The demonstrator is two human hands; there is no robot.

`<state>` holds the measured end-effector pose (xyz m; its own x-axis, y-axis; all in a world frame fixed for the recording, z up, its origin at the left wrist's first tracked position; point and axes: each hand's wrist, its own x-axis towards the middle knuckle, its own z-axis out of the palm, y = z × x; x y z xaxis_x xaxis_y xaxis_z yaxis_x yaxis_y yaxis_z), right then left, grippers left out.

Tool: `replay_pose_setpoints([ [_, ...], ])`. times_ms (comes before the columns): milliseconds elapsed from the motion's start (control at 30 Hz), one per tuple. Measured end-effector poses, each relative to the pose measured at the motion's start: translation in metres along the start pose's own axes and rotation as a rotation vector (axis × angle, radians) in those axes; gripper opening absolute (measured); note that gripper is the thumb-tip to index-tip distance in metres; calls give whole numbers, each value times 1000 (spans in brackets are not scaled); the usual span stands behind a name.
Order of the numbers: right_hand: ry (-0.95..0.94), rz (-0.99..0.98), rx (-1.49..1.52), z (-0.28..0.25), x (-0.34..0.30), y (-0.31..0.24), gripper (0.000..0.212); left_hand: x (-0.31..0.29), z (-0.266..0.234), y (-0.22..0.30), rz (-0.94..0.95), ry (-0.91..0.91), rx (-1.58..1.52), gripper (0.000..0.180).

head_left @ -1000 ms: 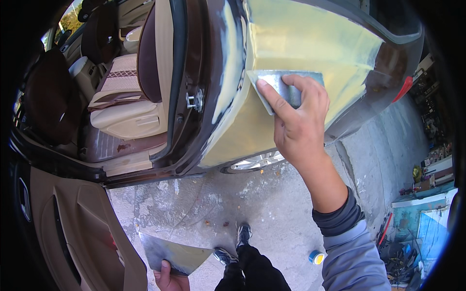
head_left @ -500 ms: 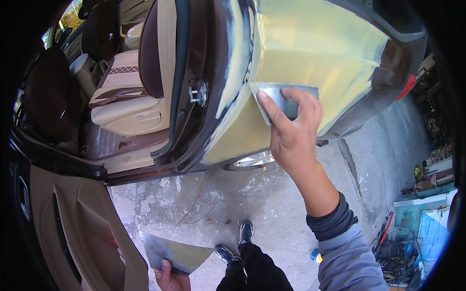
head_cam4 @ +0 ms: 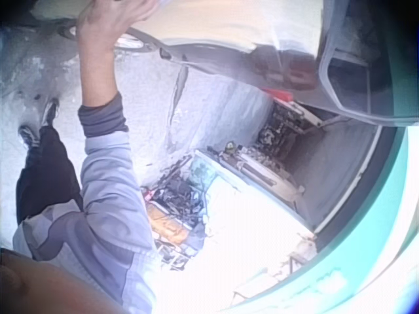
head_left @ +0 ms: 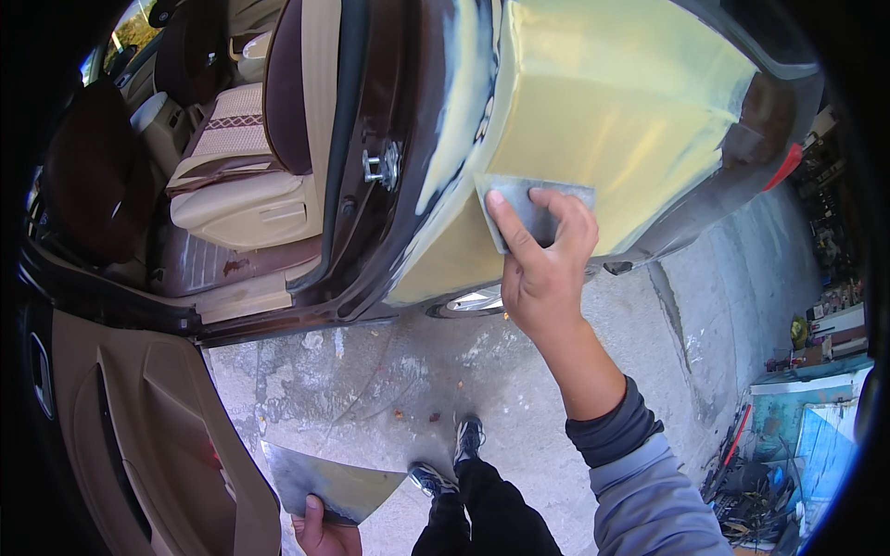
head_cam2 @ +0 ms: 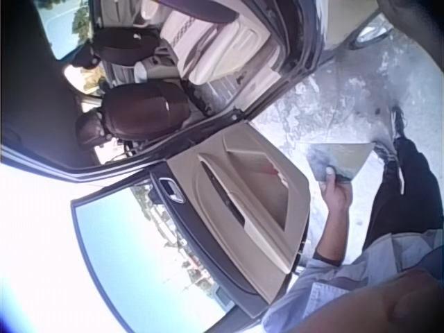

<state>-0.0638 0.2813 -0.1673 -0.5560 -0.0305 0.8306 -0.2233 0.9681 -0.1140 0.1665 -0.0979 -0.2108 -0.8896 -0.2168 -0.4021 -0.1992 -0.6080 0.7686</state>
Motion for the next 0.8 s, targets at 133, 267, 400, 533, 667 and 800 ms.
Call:
replay_pose_setpoints([
  [133,-11,7,6,7,-13,-1,57,1,-2,-1,6,14,6,53],
  [267,-5,10,18,16,-25,-3,58,1,-4,-3,2,21,4,52],
  [400,-16,25,31,23,-35,-7,60,3,-6,-4,-13,12,-7,50],
  [533,-24,41,35,29,-43,-12,64,3,-6,-4,-5,27,-1,48],
  [667,-33,49,45,34,-48,-16,66,4,-6,-4,-13,24,5,47],
  [800,-49,65,71,37,-53,-19,69,5,-7,-6,-11,25,11,46],
])
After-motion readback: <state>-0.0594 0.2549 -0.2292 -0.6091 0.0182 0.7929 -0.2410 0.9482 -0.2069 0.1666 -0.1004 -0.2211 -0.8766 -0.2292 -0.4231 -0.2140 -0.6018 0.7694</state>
